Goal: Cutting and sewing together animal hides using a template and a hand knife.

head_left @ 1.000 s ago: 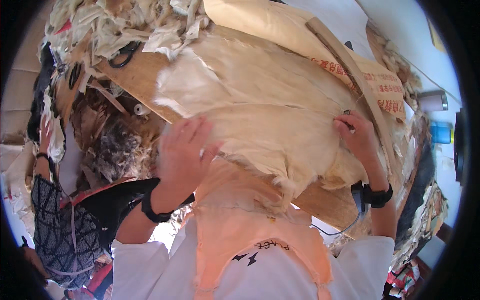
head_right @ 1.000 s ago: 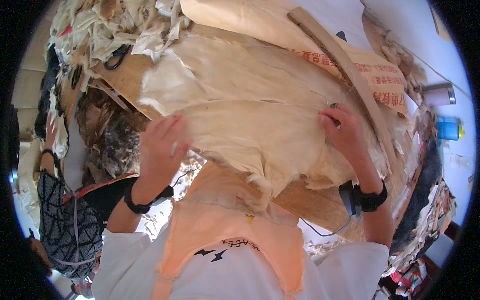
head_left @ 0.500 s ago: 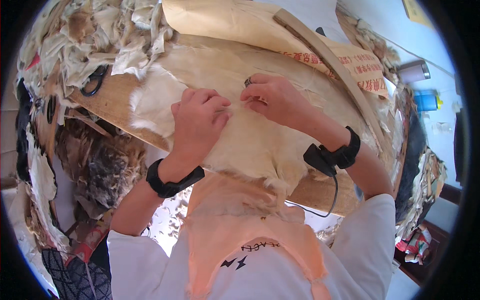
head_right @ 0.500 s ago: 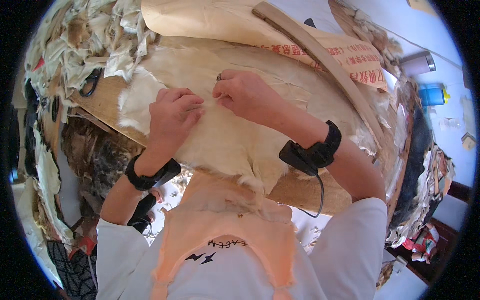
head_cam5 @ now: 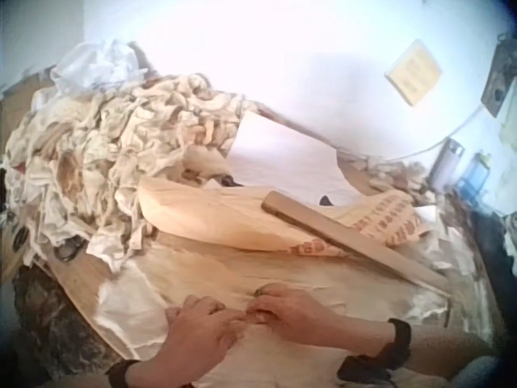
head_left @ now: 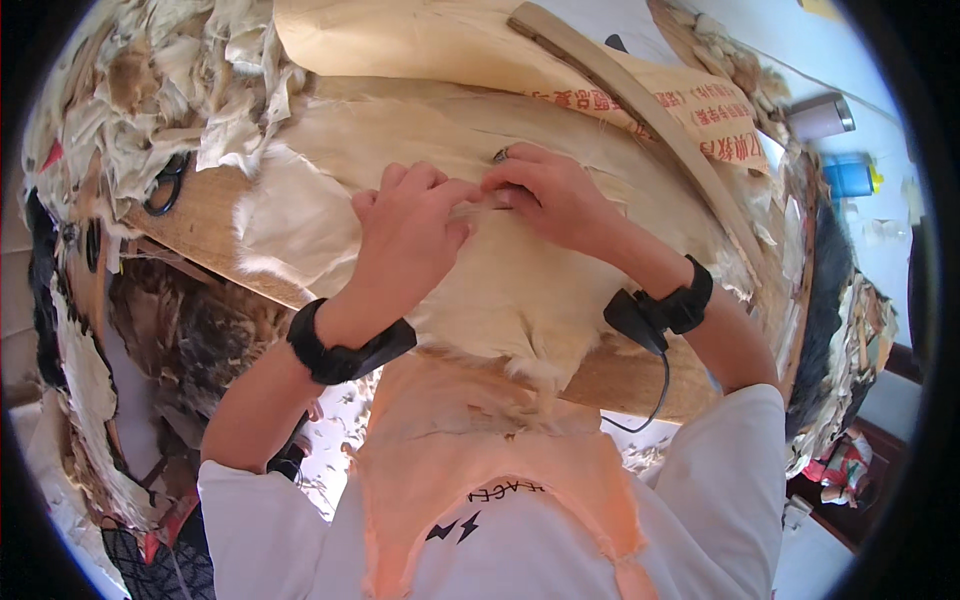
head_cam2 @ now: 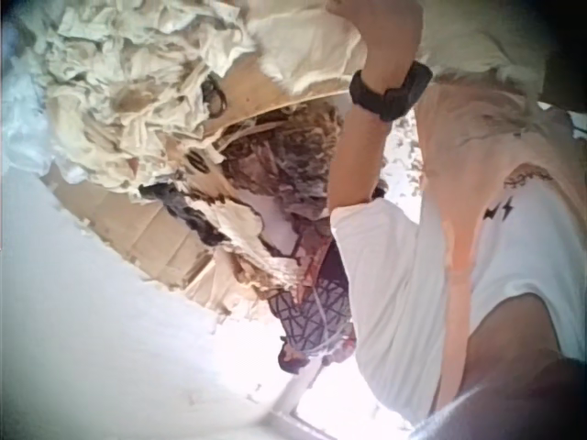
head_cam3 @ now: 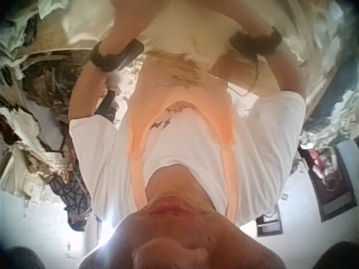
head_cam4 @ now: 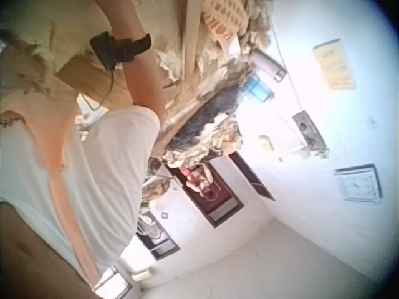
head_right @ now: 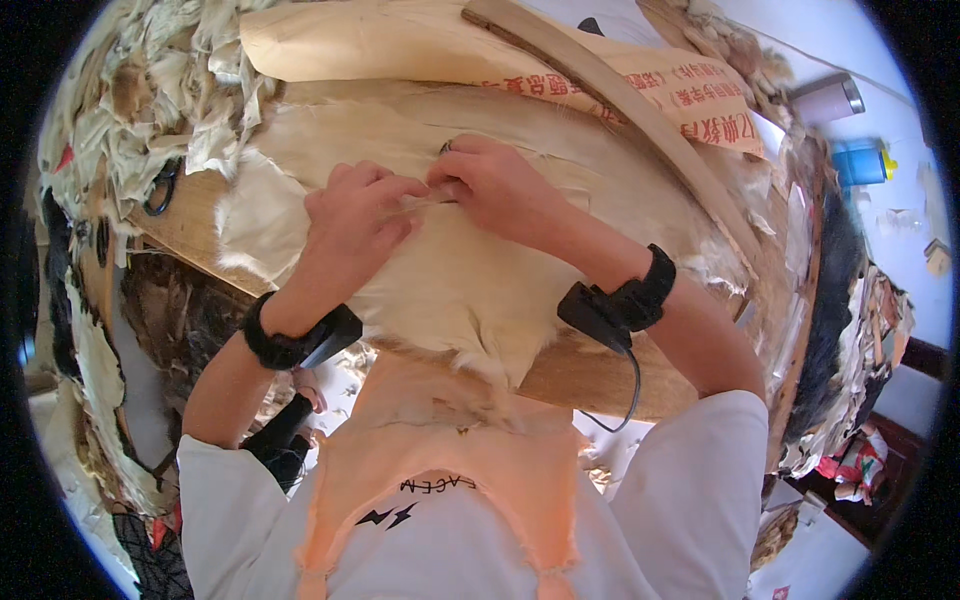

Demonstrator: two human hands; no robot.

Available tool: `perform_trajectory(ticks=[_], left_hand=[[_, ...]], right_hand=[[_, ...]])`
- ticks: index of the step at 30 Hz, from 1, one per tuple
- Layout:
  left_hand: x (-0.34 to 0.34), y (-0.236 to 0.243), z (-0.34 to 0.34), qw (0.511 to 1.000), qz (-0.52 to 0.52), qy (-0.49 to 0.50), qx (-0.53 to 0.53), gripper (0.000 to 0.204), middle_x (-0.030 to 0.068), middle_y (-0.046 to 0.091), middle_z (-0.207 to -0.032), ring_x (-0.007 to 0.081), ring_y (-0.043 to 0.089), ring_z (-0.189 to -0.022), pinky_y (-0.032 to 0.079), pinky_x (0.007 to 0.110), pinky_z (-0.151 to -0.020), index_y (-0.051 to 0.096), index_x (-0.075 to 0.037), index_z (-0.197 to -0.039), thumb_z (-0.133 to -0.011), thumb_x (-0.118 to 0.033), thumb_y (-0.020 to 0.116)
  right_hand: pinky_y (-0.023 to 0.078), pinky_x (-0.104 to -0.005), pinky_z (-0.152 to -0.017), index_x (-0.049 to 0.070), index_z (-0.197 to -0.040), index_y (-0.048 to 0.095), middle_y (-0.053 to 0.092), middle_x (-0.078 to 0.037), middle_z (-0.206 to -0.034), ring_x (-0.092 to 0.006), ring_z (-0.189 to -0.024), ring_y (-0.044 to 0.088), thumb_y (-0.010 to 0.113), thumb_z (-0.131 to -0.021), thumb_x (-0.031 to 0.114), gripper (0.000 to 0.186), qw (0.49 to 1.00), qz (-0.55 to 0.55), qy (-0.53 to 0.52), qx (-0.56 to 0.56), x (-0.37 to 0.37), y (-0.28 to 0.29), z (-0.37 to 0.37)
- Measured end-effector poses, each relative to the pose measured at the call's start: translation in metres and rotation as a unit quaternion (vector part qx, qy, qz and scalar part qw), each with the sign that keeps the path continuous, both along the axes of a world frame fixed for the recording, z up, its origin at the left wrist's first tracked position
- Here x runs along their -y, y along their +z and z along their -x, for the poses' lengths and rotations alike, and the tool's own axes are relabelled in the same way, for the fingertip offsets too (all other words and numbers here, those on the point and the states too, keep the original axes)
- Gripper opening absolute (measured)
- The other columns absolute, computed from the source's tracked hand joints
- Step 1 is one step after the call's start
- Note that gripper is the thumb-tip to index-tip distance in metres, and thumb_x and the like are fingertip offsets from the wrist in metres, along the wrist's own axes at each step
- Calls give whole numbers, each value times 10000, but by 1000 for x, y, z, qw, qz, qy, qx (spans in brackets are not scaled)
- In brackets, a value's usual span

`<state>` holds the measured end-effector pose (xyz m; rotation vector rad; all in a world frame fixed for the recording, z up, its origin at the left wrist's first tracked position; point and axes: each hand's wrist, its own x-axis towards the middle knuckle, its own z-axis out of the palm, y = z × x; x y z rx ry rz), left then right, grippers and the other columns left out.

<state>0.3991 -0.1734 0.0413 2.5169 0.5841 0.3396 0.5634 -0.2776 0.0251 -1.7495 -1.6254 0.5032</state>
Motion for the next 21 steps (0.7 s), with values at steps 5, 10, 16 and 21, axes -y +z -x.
perform_trajectory(ticks=[5, 10, 16, 21], left_hand=[[4, -3, -11, 997, 4, 7, -80, 87, 10, 559, -843, 222, 470, -920, 289, 402, -754, 680, -171, -805, -726, -193, 650], [4, 1, -10, 992, -57, 14, -116, 104, 28, 566, -817, 222, 479, -900, 286, 404, -740, 680, -133, -737, -747, -220, 623], [-2, 2, 0, 979, -178, 43, -93, 85, 17, 561, -839, 213, 490, -879, 294, 397, -738, 661, -125, -774, -728, -192, 636], [-6, -16, 4, 1000, -5, 29, -2, 168, 5, 554, -868, 209, 501, -899, 305, 385, -758, 650, -149, -849, -684, -144, 681]], right_hand=[[440, -341, -638, 36, -892, 604, 527, -91, -801, -259, -743, 541, 612, -743, 26, 150, 999, -45, 24, -3, 1, -6, -2], [443, -338, -633, 30, -880, 585, 510, -95, -818, -257, -732, 533, 638, -723, 45, 166, 999, -35, 16, 5, 2, -12, 2], [450, -363, -665, 30, -838, 574, 519, -115, -843, -285, -782, 535, 634, -698, 39, 153, 999, -31, 1, -8, 2, -8, 6], [446, -347, -602, 31, -862, 567, 504, -95, -817, -262, -697, 532, 654, -701, 21, 184, 999, -47, -3, 1, 1, -10, 8]])
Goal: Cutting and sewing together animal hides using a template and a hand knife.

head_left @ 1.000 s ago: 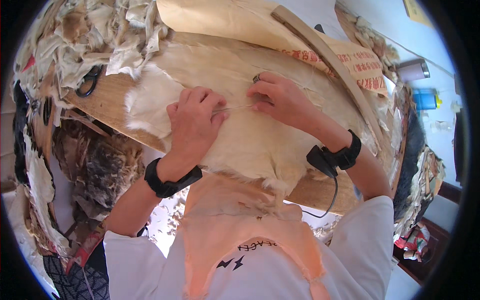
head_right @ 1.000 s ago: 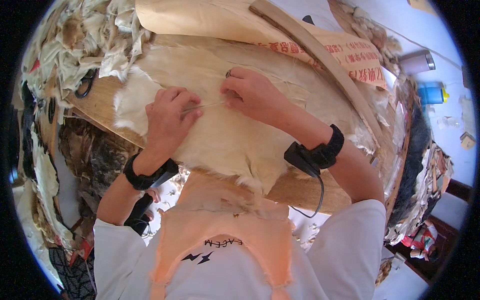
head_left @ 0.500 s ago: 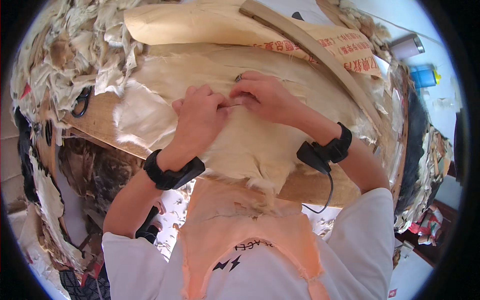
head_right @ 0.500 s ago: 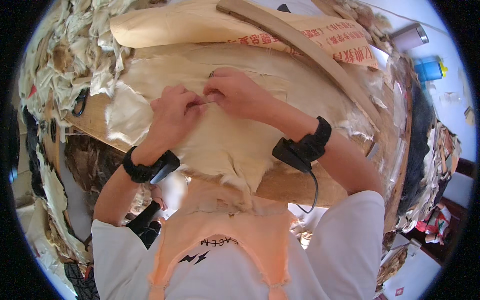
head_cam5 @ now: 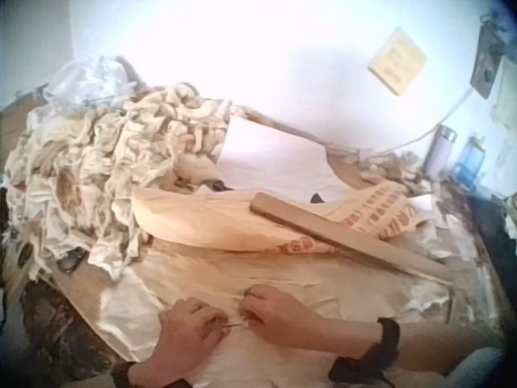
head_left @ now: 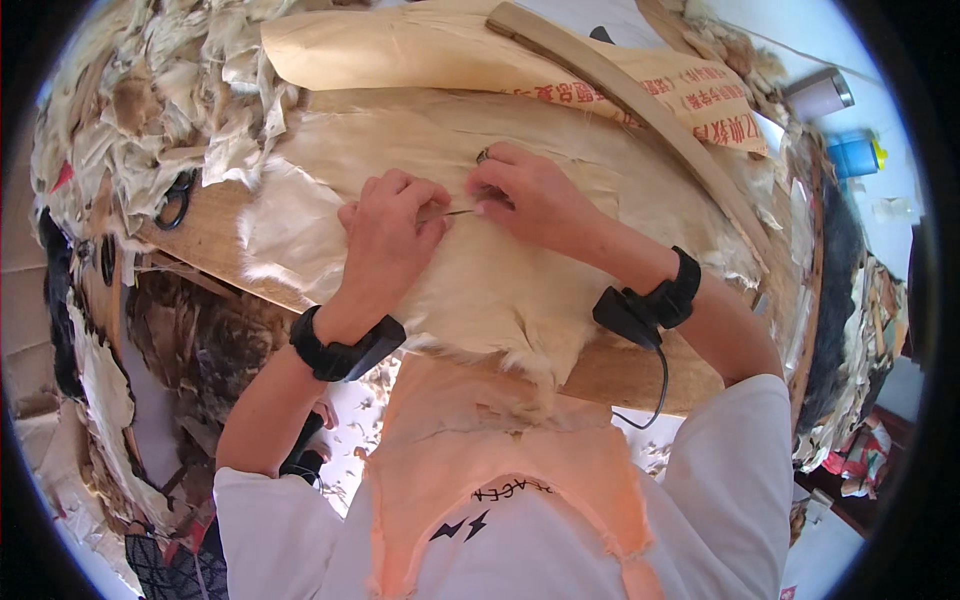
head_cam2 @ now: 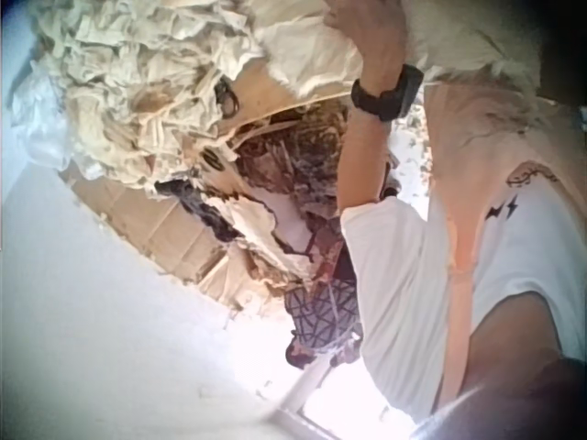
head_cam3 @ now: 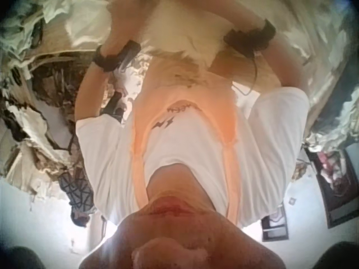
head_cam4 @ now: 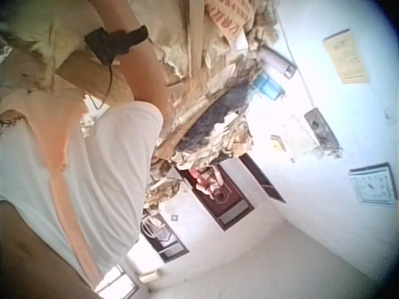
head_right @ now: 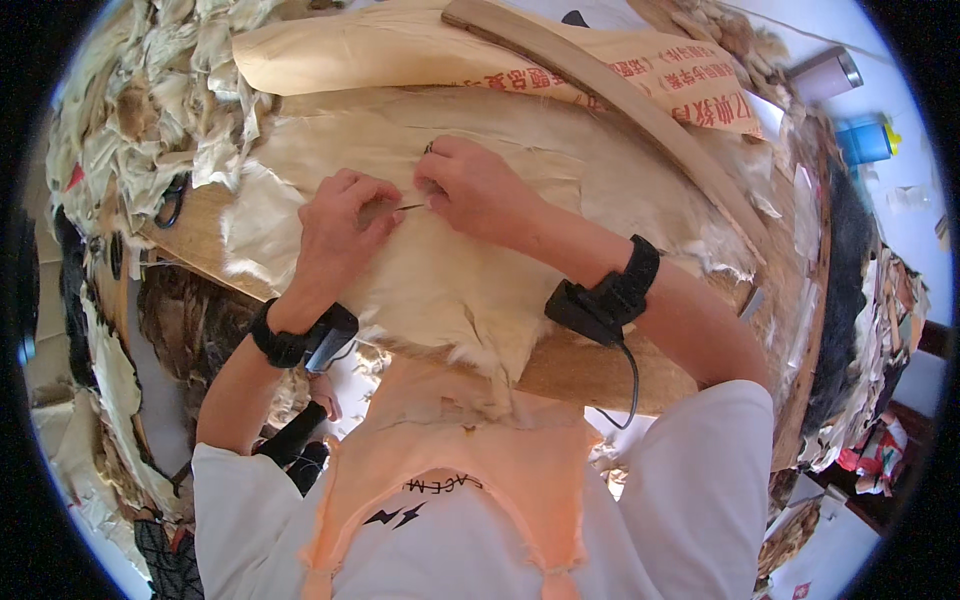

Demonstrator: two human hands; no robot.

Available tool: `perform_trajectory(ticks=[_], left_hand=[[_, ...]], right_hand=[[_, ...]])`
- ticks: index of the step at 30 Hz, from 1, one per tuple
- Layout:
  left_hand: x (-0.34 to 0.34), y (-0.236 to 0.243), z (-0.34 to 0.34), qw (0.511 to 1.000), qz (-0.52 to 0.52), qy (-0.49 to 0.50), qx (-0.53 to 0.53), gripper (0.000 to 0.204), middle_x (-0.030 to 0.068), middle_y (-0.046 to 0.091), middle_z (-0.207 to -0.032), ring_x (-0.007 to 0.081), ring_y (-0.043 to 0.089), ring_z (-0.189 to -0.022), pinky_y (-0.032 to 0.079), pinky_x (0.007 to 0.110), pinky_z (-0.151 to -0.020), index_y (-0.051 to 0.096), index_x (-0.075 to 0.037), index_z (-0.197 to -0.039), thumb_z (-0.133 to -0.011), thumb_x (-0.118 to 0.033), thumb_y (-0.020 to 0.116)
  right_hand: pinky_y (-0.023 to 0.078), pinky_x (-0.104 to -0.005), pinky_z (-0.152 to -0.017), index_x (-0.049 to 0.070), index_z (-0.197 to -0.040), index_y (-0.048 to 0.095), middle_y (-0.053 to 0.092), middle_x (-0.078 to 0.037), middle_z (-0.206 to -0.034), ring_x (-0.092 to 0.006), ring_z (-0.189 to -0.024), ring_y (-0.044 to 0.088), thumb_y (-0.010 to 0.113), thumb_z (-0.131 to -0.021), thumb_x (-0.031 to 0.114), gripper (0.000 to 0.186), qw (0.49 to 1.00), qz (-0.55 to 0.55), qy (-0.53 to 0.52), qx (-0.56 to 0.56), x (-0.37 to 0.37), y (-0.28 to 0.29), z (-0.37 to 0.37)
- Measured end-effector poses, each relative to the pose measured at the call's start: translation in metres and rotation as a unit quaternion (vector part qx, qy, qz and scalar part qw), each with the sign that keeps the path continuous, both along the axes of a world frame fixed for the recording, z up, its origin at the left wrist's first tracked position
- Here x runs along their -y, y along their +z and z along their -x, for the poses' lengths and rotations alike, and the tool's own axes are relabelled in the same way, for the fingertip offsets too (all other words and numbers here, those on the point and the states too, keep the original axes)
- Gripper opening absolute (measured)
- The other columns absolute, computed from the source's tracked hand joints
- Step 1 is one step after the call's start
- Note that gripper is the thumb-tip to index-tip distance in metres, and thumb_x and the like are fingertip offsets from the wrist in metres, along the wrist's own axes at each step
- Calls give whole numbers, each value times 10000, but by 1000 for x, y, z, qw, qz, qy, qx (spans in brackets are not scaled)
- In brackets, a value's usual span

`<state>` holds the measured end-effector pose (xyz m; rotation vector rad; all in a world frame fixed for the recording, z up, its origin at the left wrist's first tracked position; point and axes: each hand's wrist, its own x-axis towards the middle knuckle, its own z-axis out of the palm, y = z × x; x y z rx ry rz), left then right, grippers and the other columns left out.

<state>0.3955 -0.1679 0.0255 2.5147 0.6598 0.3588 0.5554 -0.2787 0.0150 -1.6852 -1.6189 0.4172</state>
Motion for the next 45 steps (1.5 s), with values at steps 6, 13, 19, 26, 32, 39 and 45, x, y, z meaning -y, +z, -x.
perform_trajectory(ticks=[6, 13, 19, 26, 32, 39, 45], left_hand=[[-3, -5, 3, 998, 55, 1, 27, 180, 12, 570, -882, 223, 513, -906, 336, 382, -778, 677, -161, -870, -692, -136, 690], [-3, -7, 5, 998, 35, -9, 53, 90, 3, 583, -852, 225, 526, -865, 368, 384, -732, 699, -146, -790, -700, -147, 692], [-2, -2, 3, 997, -19, -33, 63, 112, 69, 604, -822, 247, 571, -802, 465, 344, -694, 689, -82, -804, -692, -87, 692], [1, -3, 1, 996, -38, -35, 69, 99, 74, 593, -802, 261, 571, -773, 462, 351, -671, 650, -67, -777, -692, -20, 639], [-5, -4, -2, 996, -35, -45, 72, 108, 86, 593, -783, 256, 574, -754, 464, 341, -655, 650, -55, -811, -706, -36, 633], [-7, -9, 4, 993, 23, -39, 108, 141, 99, 607, -796, 219, 590, -719, 468, 297, -643, 690, -62, -866, -730, -89, 665], [-7, -6, 1, 994, 79, 12, 73, 85, 62, 625, -744, 227, 594, -739, 465, 359, -663, 708, -108, -756, -692, -140, 661]], right_hand=[[443, -354, -599, 32, -817, 574, 503, -93, -773, -268, -702, 534, 672, -683, 22, 167, 997, -48, 43, 36, -5, 1, 5], [444, -396, -693, 40, -792, 565, 531, -114, -811, -315, -802, 535, 666, -668, 42, 159, 1000, 16, 27, 2, -6, 2, 6], [434, -403, -702, 33, -787, 537, 520, -123, -809, -328, -812, 524, 656, -684, 42, 158, 999, -7, 29, 12, -5, -2, 6], [420, -418, -720, 32, -787, 525, 503, -139, -845, -345, -821, 508, 616, -710, 45, 120, 998, -37, 32, 37, -4, -9, 9], [409, -392, -692, 21, -799, 506, 468, -136, -824, -327, -813, 487, 593, -728, 13, 113, 993, -21, 1, 118, -10, -9, 16], [413, -391, -704, 27, -795, 494, 463, -150, -847, -328, -822, 482, 568, -740, 6, 95, 982, -101, -9, 160, -5, -13, 22], [444, -377, -664, 29, -868, 584, 525, -132, -746, -309, -764, 535, 583, -731, 48, 138, 998, -42, -3, 39, -5, 17, 6]])
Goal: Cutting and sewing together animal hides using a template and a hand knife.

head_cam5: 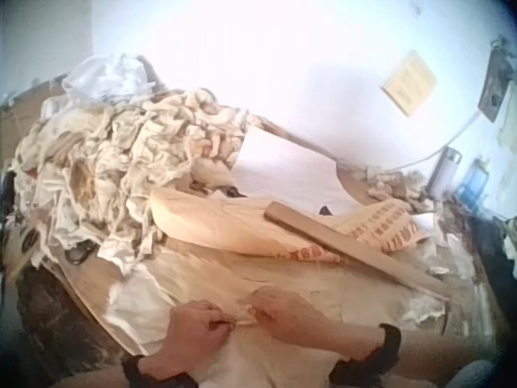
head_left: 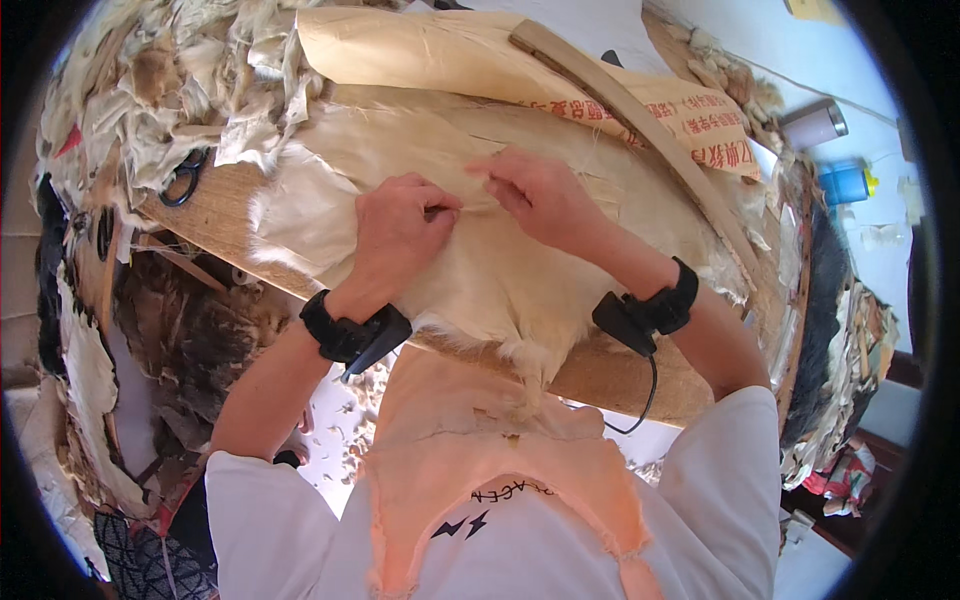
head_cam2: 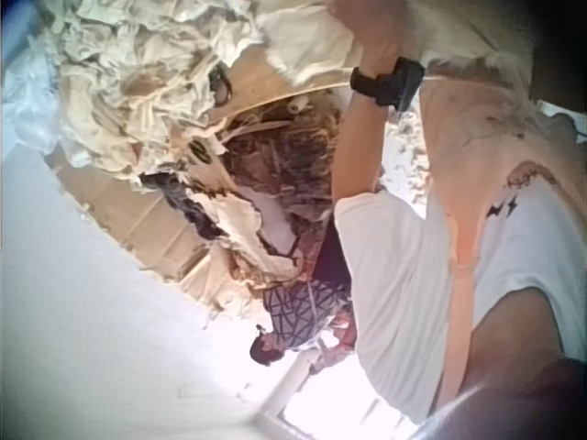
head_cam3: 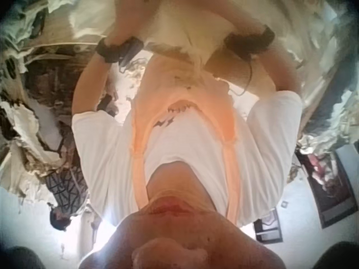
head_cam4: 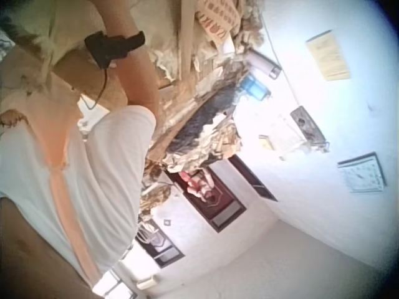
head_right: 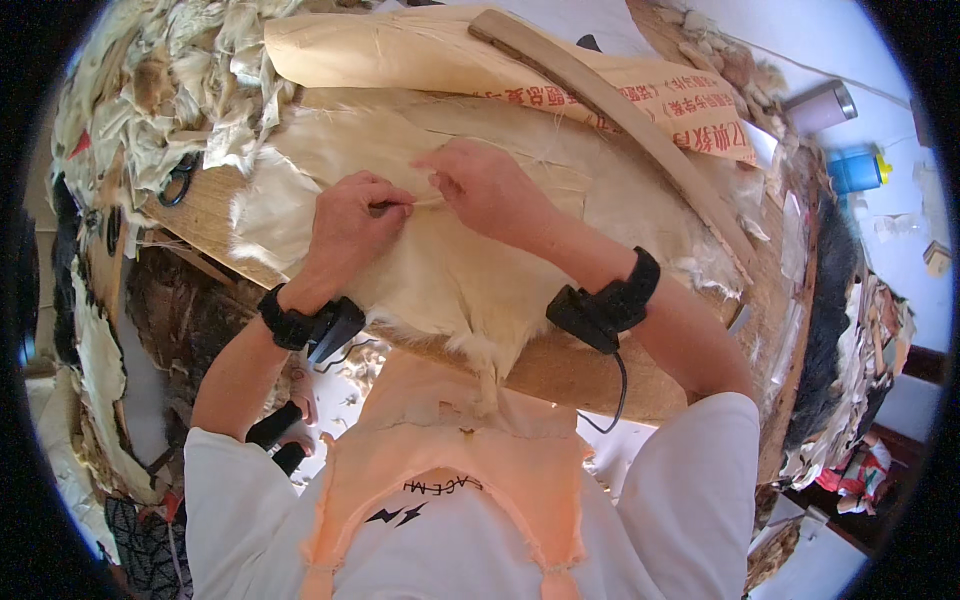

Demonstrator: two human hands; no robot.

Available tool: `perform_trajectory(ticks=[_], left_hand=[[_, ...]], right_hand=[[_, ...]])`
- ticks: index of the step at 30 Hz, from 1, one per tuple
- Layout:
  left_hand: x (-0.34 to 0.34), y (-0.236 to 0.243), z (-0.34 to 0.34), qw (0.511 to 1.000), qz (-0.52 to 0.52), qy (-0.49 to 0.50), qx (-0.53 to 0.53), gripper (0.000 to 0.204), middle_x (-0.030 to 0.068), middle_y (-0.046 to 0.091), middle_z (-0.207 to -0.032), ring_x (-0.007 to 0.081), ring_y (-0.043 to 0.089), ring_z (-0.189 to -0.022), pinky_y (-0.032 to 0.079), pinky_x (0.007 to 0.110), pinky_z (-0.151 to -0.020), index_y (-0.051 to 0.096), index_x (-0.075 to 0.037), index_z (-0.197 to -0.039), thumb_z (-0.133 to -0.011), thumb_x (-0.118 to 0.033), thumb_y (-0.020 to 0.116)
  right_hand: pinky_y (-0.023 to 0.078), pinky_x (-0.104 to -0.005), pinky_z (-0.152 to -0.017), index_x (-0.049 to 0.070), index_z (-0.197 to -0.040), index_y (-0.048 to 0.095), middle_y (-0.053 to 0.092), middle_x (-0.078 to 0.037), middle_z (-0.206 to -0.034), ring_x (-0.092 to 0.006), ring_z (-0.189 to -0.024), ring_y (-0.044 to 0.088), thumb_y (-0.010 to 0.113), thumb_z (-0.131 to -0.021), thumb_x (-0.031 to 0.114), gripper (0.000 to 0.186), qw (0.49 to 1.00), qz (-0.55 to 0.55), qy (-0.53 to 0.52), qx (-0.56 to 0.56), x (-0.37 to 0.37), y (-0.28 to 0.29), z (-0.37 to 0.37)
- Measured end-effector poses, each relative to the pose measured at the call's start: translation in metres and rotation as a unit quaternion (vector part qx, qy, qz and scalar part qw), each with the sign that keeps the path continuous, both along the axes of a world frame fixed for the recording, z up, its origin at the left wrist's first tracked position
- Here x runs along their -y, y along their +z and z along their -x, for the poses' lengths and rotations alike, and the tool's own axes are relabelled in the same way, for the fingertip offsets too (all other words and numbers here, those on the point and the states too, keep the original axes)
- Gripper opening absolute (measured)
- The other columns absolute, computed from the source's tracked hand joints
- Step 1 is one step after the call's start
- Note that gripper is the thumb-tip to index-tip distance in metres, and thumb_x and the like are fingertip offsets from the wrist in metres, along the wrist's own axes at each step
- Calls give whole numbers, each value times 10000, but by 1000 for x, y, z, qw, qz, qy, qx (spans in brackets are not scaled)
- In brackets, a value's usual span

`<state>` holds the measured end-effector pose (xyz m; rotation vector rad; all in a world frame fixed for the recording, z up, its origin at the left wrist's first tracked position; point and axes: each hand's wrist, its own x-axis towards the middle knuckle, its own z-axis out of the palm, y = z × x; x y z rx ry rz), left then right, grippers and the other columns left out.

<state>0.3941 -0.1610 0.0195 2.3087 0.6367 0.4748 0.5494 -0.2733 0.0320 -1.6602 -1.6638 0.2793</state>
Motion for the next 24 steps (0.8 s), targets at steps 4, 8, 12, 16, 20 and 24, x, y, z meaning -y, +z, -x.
perform_trajectory(ticks=[4, 8, 12, 16, 20, 24], left_hand=[[-1, 2, -1, 1000, 2, 3, -24, 108, 77, 621, -758, 226, 607, -727, 480, 336, -663, 703, -95, -785, -697, -136, 655], [-2, 0, -2, 999, -6, 0, -47, 127, 99, 619, -787, 227, 616, -719, 499, 310, -668, 694, -70, -810, -705, -128, 655], [-1, 2, -2, 998, -8, 0, -56, 126, 100, 619, -782, 222, 613, -715, 499, 311, -667, 695, -67, -805, -704, -131, 655], [-1, 0, -2, 999, -2, -2, -34, 122, 94, 619, -778, 211, 609, -709, 496, 299, -662, 695, -67, -801, -702, -128, 658], [-2, -2, -2, 999, 29, 2, -27, 119, 92, 620, -777, 195, 610, -713, 491, 275, -661, 697, -68, -806, -700, -110, 664], [-2, -2, -1, 999, 53, -9, -1, 119, 90, 620, -779, 186, 608, -716, 489, 267, -664, 698, -66, -811, -700, -100, 671]], right_hand=[[454, -313, -621, 40, -901, 625, 573, -74, -746, -216, -703, 573, 623, -734, 12, 170, 986, 120, 2, -113, -10, 2, -14], [455, -307, -628, 28, -836, 623, 581, -67, -755, -215, -711, 576, 641, -735, 34, 103, 993, 96, 52, -36, -13, -12, -16], [454, -320, -631, 26, -812, 613, 583, -77, -765, -235, -721, 575, 648, -732, 48, 90, 995, 77, 43, -37, -15, -15, -17], [449, -339, -631, 29, -806, 608, 576, -88, -767, -265, -728, 566, 642, -734, 50, 82, 996, 71, 37, -26, -13, -13, -17], [445, -346, -629, 35, -804, 612, 564, -86, -758, -271, -725, 560, 645, -735, 56, 80, 995, 76, 46, -52, -14, -16, -16], [445, -359, -645, 47, -824, 598, 557, -90, -779, -282, -736, 556, 626, -745, 61, 85, 996, 80, 39, -7, -16, -11, -13]])
